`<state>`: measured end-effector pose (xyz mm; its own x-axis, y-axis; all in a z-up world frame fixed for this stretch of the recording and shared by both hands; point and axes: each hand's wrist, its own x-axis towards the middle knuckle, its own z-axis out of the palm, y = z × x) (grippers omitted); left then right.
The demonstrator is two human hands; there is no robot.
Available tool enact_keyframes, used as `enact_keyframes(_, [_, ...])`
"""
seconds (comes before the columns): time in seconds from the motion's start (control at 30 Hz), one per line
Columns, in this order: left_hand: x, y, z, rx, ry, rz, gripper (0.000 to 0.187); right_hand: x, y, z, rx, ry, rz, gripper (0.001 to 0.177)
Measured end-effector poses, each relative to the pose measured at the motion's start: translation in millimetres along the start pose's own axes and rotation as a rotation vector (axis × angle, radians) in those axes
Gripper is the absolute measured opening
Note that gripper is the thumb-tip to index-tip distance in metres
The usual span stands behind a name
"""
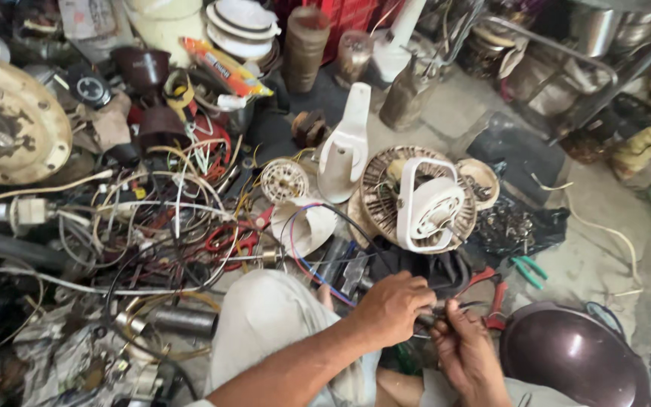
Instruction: The person sits on the floor and works on a disassembled white plastic appliance, likely a fan. They use pliers to strip and twist wires, then insert a black cable into the appliance housing.
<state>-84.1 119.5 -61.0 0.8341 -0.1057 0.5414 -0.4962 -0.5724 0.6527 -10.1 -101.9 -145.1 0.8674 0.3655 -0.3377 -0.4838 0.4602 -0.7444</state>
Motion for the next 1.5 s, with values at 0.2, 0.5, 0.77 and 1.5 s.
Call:
enact_keyframes(0.2, [0.0,4.0,-1.8,-0.075,0.049,-0.018,0.015,0.6,-2.6,3.3,-0.114,0.135,-0.016,0.011])
enact_keyframes(0.5, [9.9,-0.1,-3.4,0.078,0.107,-0.151,0.007,-4.1,-7.6,27.3,-0.261,0.22,-0.117,0.017])
enact_keyframes(0.77, [6.2,12.8,-12.8,-0.048,0.107,-0.06,0.018,-16.3,-16.3,32.8,-0.324,0.151,-0.268,0.018])
enact_keyframes(1.5, [13.2,6.7,5.7,0.131,-0.094,-0.147,0.013,10.7,36.4,-3.8,-0.099,0.034,-0.068,0.021])
